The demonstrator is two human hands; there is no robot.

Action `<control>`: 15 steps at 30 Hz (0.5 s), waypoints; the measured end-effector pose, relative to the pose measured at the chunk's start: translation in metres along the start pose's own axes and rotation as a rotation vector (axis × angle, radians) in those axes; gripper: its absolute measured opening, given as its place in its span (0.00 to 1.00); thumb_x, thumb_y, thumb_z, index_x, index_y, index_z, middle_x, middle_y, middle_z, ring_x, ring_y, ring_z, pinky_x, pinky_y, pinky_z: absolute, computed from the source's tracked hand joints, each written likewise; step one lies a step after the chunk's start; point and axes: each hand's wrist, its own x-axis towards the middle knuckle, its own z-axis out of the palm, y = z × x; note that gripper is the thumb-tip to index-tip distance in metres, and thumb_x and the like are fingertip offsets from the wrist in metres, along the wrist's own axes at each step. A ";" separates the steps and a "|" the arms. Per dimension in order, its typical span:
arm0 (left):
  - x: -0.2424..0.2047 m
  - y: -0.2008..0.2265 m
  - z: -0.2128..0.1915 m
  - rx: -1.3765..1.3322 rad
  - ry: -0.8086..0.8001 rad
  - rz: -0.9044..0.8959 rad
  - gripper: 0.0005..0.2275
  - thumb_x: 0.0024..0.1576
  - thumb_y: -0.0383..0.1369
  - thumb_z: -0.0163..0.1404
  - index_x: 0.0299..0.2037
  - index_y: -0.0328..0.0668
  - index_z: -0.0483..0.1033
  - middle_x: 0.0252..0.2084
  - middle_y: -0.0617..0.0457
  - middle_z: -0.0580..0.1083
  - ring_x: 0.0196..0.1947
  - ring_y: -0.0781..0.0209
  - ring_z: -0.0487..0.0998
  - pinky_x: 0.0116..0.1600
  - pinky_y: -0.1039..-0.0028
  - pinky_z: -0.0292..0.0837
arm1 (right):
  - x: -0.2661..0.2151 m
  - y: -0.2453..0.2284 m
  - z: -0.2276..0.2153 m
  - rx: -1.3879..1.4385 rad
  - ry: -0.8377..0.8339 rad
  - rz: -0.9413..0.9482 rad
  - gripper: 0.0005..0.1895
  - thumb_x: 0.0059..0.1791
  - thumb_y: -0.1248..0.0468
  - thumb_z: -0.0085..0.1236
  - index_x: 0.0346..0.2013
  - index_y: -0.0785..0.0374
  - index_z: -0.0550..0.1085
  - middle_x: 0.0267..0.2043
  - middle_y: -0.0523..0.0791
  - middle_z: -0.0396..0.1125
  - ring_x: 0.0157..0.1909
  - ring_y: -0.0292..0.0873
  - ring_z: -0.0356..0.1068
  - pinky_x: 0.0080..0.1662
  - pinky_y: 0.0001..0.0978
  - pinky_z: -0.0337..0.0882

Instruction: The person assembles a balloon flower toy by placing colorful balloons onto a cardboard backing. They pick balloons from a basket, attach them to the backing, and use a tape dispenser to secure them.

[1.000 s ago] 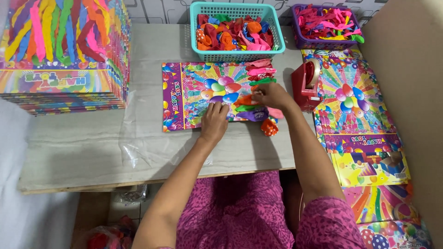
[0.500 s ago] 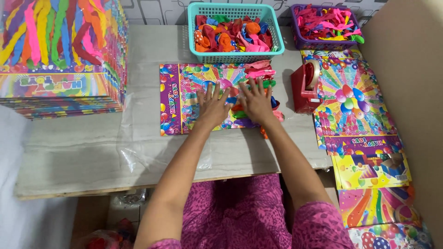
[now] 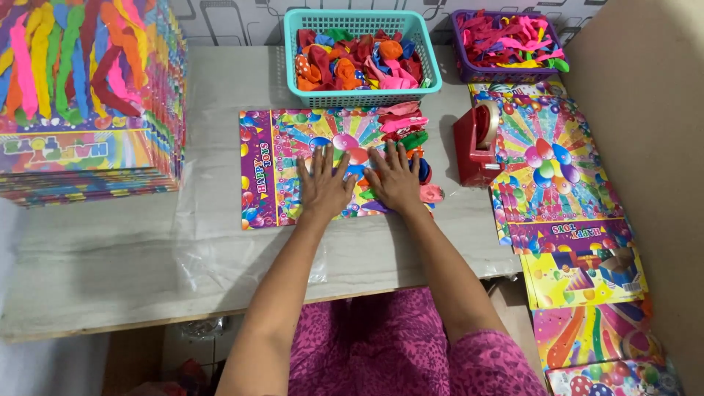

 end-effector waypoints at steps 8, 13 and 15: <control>0.000 -0.002 0.011 -0.012 0.071 0.020 0.28 0.69 0.54 0.21 0.78 0.64 0.51 0.81 0.44 0.44 0.81 0.42 0.38 0.74 0.35 0.21 | 0.001 0.006 0.011 -0.009 0.012 -0.001 0.30 0.59 0.36 0.29 0.74 0.37 0.58 0.80 0.49 0.45 0.80 0.55 0.40 0.72 0.65 0.36; 0.030 -0.028 0.012 -0.048 -0.017 0.061 0.25 0.68 0.47 0.31 0.76 0.60 0.54 0.81 0.43 0.46 0.80 0.41 0.43 0.73 0.34 0.33 | 0.020 0.044 0.008 -0.035 0.036 -0.138 0.26 0.59 0.43 0.39 0.70 0.43 0.65 0.75 0.52 0.54 0.76 0.57 0.52 0.69 0.65 0.51; 0.063 -0.054 0.029 -0.087 -0.066 0.144 0.21 0.61 0.47 0.43 0.65 0.71 0.71 0.74 0.52 0.61 0.74 0.46 0.59 0.67 0.34 0.56 | 0.034 0.061 -0.004 -0.058 -0.002 -0.181 0.15 0.54 0.49 0.50 0.52 0.35 0.80 0.61 0.40 0.71 0.60 0.50 0.73 0.54 0.56 0.73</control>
